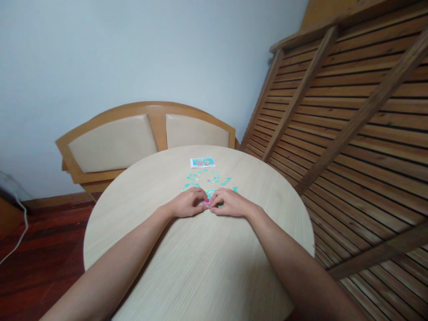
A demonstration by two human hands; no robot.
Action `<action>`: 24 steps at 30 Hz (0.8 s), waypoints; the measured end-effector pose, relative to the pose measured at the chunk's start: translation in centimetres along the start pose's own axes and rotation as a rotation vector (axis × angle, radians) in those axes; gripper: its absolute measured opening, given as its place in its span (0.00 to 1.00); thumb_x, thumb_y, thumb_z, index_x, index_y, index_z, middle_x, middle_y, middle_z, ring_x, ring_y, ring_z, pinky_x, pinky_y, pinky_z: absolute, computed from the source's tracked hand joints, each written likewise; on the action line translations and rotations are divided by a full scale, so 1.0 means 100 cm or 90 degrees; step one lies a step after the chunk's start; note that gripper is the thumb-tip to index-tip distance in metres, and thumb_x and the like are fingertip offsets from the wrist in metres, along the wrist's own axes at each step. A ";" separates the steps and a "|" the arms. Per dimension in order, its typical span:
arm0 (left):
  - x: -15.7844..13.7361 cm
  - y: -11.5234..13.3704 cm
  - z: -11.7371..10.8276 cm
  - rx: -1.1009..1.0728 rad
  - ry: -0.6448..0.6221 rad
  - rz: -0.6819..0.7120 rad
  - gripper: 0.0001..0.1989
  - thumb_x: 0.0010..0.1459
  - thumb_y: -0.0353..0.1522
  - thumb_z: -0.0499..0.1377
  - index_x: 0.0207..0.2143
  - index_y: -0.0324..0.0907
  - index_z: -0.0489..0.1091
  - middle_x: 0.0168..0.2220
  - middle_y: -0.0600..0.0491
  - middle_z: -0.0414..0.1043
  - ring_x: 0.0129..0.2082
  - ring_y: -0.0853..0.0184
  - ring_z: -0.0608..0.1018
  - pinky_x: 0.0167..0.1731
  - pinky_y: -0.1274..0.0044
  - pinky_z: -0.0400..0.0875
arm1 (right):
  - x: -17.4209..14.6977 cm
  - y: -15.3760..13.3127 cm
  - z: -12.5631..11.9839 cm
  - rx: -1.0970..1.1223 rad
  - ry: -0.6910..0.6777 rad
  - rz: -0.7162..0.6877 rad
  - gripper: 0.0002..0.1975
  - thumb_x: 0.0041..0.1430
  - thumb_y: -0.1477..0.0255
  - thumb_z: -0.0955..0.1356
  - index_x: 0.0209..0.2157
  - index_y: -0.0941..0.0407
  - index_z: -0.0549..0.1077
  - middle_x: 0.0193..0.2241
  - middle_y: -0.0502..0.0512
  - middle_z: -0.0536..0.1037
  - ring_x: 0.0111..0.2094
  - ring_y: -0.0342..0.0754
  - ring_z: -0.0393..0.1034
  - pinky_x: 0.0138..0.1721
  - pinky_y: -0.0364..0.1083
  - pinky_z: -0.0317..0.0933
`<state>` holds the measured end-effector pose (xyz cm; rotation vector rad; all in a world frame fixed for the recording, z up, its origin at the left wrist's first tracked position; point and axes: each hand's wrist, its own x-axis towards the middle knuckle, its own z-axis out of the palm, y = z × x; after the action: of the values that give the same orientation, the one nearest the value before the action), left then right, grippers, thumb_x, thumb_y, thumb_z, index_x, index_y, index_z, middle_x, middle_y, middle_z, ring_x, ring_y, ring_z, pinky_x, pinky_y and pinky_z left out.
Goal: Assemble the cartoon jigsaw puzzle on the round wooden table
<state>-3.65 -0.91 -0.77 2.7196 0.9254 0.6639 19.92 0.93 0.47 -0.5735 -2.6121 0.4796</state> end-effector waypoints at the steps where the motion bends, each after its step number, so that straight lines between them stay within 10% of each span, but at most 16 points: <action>1: 0.001 -0.002 0.002 0.016 0.016 -0.011 0.10 0.64 0.36 0.57 0.43 0.41 0.74 0.43 0.46 0.75 0.46 0.61 0.76 0.51 0.69 0.69 | 0.000 0.000 -0.001 0.004 0.002 0.005 0.06 0.57 0.72 0.72 0.35 0.53 0.83 0.36 0.53 0.82 0.39 0.47 0.74 0.46 0.45 0.62; 8: 0.011 -0.021 0.019 0.117 0.085 -0.111 0.19 0.64 0.33 0.53 0.55 0.37 0.68 0.58 0.39 0.69 0.59 0.55 0.70 0.60 0.62 0.63 | -0.001 0.003 -0.004 0.026 0.004 0.057 0.06 0.58 0.73 0.70 0.32 0.54 0.82 0.36 0.53 0.82 0.38 0.47 0.75 0.43 0.43 0.63; 18: 0.027 -0.020 0.018 0.153 -0.079 -0.176 0.29 0.67 0.38 0.49 0.67 0.41 0.55 0.70 0.44 0.51 0.70 0.52 0.53 0.66 0.56 0.48 | -0.001 0.002 -0.004 0.038 -0.010 0.067 0.06 0.58 0.73 0.70 0.31 0.56 0.82 0.33 0.53 0.82 0.36 0.47 0.74 0.42 0.43 0.63; 24: 0.024 -0.018 0.017 0.179 -0.025 -0.189 0.26 0.68 0.40 0.48 0.64 0.40 0.59 0.65 0.43 0.62 0.66 0.52 0.62 0.64 0.57 0.53 | -0.004 0.004 -0.005 0.037 -0.004 0.071 0.06 0.57 0.73 0.71 0.32 0.57 0.82 0.33 0.53 0.82 0.35 0.46 0.74 0.39 0.42 0.62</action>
<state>-2.15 1.93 -2.07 2.7254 1.4737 0.4505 20.56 1.21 0.60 -0.7019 -2.5720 0.5911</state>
